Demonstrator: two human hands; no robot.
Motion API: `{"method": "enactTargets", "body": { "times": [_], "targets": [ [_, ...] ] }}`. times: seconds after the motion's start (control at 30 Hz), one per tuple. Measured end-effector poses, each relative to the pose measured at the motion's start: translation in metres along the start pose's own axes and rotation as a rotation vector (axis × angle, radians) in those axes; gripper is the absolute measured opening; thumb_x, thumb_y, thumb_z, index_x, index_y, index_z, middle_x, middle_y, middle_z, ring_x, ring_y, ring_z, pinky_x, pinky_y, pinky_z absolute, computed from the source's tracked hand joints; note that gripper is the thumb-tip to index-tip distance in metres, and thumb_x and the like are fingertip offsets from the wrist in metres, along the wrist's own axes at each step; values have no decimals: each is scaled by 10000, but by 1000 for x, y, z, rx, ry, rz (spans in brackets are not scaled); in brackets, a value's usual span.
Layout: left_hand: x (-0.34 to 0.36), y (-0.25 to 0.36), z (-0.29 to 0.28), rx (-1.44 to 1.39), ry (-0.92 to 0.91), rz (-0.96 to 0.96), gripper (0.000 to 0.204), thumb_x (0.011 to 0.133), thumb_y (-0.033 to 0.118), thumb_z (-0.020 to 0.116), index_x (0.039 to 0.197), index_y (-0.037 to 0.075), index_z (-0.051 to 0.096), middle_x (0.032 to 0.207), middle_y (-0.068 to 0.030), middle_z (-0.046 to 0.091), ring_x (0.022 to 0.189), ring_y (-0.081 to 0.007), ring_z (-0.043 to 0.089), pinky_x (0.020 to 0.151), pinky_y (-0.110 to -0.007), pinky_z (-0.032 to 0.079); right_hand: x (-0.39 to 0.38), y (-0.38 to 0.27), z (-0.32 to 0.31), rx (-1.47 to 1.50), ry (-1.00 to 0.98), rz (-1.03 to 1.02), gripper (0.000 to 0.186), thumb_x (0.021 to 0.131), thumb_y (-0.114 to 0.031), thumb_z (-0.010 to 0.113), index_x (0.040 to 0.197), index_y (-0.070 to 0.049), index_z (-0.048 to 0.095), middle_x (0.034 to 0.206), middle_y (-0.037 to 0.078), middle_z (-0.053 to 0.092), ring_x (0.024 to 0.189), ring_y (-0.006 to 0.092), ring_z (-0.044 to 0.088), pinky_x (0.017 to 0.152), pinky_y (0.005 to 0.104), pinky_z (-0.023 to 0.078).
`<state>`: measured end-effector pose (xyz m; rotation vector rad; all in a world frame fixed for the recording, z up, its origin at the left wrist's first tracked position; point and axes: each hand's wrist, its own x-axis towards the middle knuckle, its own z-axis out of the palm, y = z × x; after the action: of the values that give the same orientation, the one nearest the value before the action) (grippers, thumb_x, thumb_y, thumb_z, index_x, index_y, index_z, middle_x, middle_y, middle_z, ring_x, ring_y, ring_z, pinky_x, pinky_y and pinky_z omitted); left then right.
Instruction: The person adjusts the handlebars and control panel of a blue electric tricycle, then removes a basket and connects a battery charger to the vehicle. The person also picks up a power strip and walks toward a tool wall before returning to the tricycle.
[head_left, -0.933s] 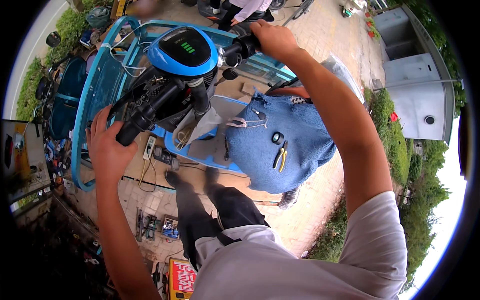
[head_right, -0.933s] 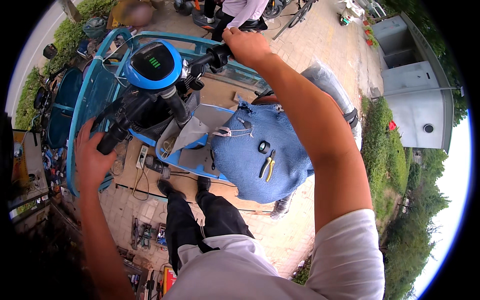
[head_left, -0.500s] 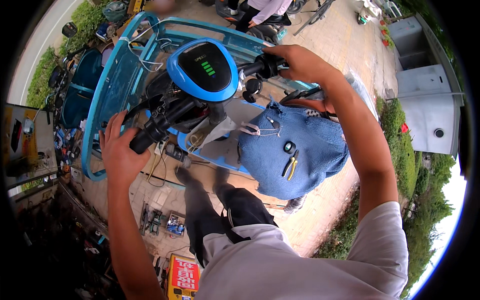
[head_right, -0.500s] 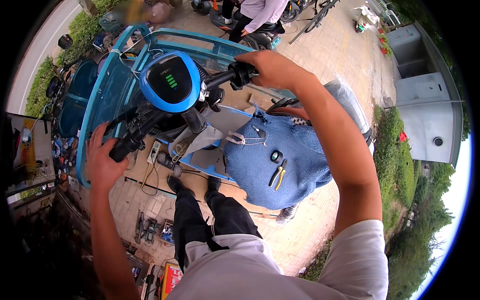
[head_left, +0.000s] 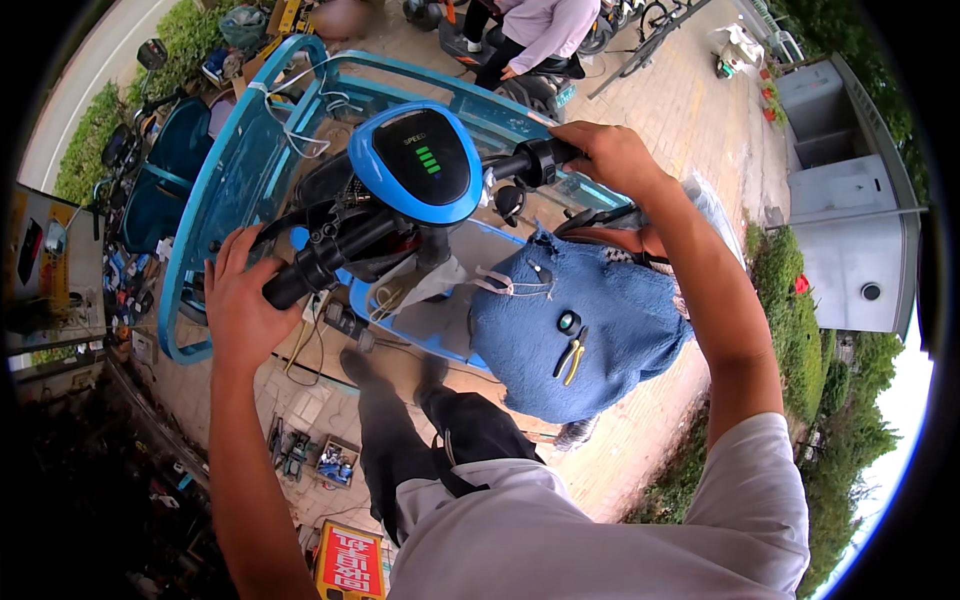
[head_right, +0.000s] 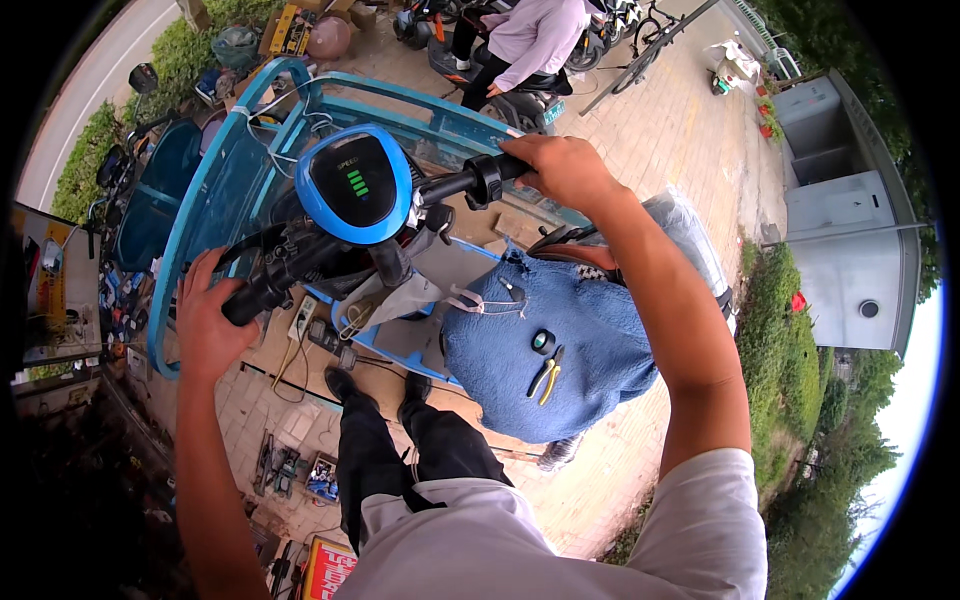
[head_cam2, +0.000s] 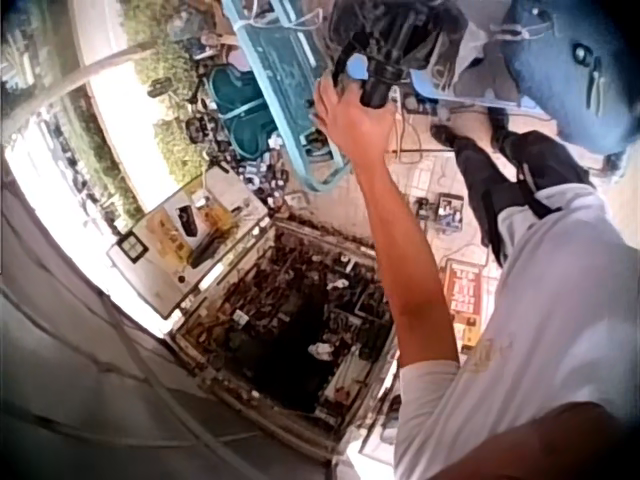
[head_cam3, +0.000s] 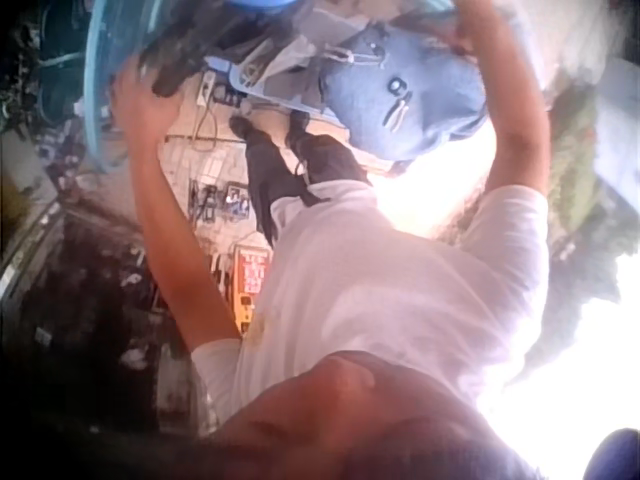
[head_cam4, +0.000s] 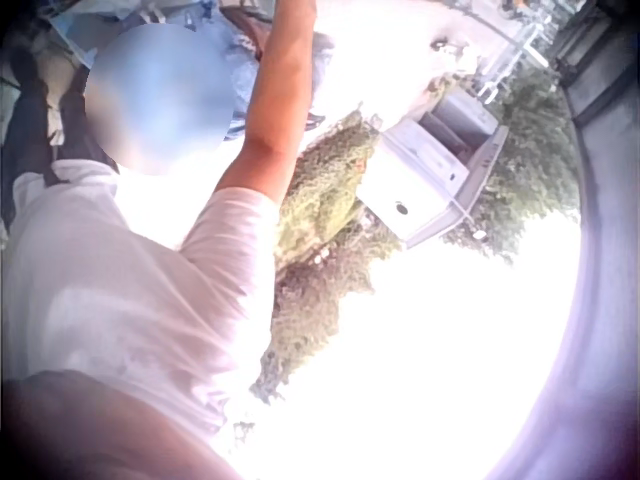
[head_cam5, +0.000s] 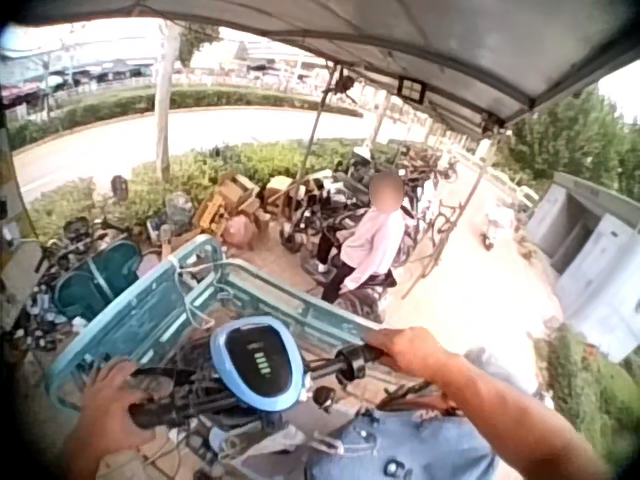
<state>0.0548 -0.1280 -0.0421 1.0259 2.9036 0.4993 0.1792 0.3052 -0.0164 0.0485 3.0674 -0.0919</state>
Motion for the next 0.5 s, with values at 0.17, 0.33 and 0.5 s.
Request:
{"method": "enactTargets", "body": {
  "times": [0.17, 0.33, 0.5],
  "targets": [
    [13, -5, 8, -18, -33, 27, 335, 549, 116, 699, 883, 95, 669, 1342, -59, 434, 1271, -295, 377, 1010, -584, 299, 5, 1, 10, -153, 36, 63, 434, 725, -171, 695, 1141, -134, 577, 1014, 75, 632, 920, 288, 608, 764, 393, 482],
    [36, -8, 20, 103, -61, 20, 510, 579, 221, 708, 1084, 171, 653, 1372, -44, 407, 1255, -271, 399, 1025, -505, 368, 14, 22, 20, -105, -78, 122, 448, 735, -78, 663, 1172, -103, 564, 902, 153, 641, 849, 329, 607, 731, 394, 464],
    [32, -21, 32, 115, 7, 57, 543, 573, 217, 714, 1104, 157, 615, 1376, -60, 401, 1237, -280, 417, 960, -452, 442, 11, 19, 18, -227, 15, 95, 411, 713, -231, 727, 1075, -129, 562, 983, 80, 638, 927, 313, 602, 749, 422, 469]
  ]
}}
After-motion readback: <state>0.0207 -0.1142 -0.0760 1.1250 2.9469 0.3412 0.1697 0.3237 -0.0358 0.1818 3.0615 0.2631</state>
